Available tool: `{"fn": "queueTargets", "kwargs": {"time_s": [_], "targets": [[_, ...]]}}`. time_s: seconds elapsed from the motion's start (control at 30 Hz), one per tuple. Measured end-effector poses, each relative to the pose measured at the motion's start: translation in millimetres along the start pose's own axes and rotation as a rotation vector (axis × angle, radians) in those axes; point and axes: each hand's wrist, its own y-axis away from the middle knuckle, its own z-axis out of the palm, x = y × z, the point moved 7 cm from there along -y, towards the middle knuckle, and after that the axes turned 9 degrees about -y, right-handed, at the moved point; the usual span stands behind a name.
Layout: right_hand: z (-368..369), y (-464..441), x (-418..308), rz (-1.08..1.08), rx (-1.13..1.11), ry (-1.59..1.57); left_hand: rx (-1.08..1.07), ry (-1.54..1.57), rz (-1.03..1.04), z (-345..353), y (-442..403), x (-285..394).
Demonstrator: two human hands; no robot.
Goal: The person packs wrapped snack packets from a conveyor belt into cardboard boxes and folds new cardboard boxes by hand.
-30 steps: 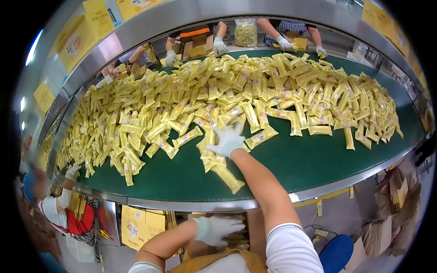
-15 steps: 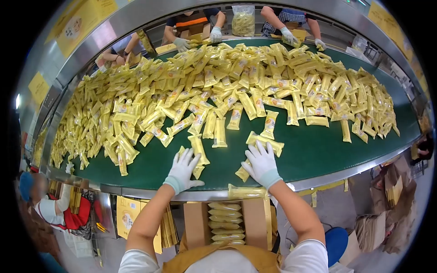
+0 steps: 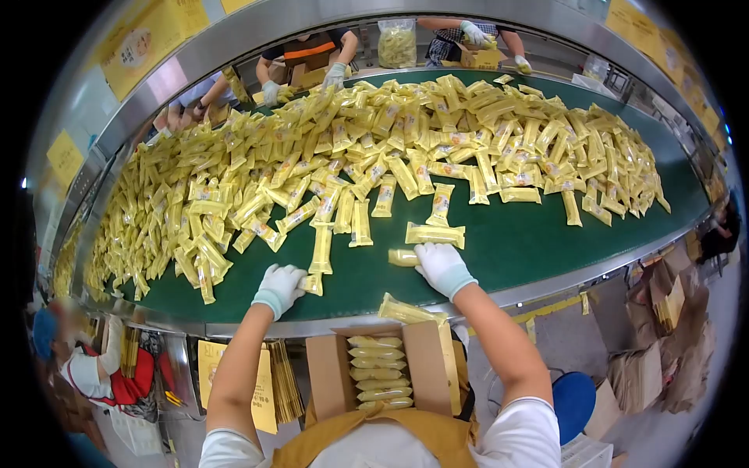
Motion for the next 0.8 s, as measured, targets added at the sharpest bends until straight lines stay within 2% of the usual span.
{"fn": "queueTargets", "kwargs": {"time_s": [0.1, 0.13, 0.17, 0.2, 0.23, 0.27, 0.3, 0.33, 0.4, 0.47, 0.5, 0.57, 0.6, 0.63, 0.7, 0.73, 0.77, 0.8], "targets": [[-29, 33, -2, -0.037, 0.303, -0.515, 0.034, 0.309, -0.144, -15, 16, -21], [-37, 38, -15, -0.076, 0.225, -0.671, 0.097, 0.518, -0.171, -30, 16, -24], [-50, 40, -40, -0.091, -0.051, -0.806, 0.298, 0.76, -0.131, -20, 10, -32], [-53, 48, -58, -0.134, -0.142, -0.866, 0.158, 0.723, -0.273, -59, 10, -18], [-25, 47, -59, -0.186, -0.281, -0.758, 0.297, 0.739, -0.242, -45, -8, -25], [-4, 50, -59, -0.262, -0.15, -0.392, 0.276, 0.667, -0.343, -56, -18, -16], [22, 43, -61, -0.171, -0.335, -0.174, 0.443, 0.697, -0.322, -35, -38, -19], [36, 37, -57, -0.121, -0.287, -0.265, 0.267, 0.505, -0.403, -37, -56, -11], [35, 32, -62, -0.19, -0.195, -0.232, 0.246, 0.38, -0.466, 3, -90, -12], [37, 28, -62, -0.173, -0.289, -0.118, 0.193, 0.231, -0.547, 4, -89, 7], [24, 31, -65, -0.149, -0.351, -0.083, 0.168, 0.241, -0.52, 9, -95, 4], [-7, 22, -46, -0.057, -0.282, -0.163, 0.121, 0.264, -0.511, 19, -102, -11], [-29, 15, -35, -0.051, -0.149, -0.147, 0.042, 0.452, -0.508, 1, -95, -8], [-42, 4, -19, 0.012, -0.101, -0.138, 0.058, 0.531, -0.476, -11, -93, -9], [-65, -15, 4, -0.008, 0.145, -0.123, 0.414, 0.694, -0.364, -40, -94, -5], [-57, -34, 20, -0.009, 0.157, -0.071, 0.452, 0.622, -0.295, -16, -122, -25], [-46, -47, 34, -0.005, 0.167, -0.078, 0.444, 0.639, -0.304, -22, -127, -18], [-32, -56, 40, 0.063, 0.065, -0.12, 0.438, 0.658, -0.313, -39, -135, -1]]}}
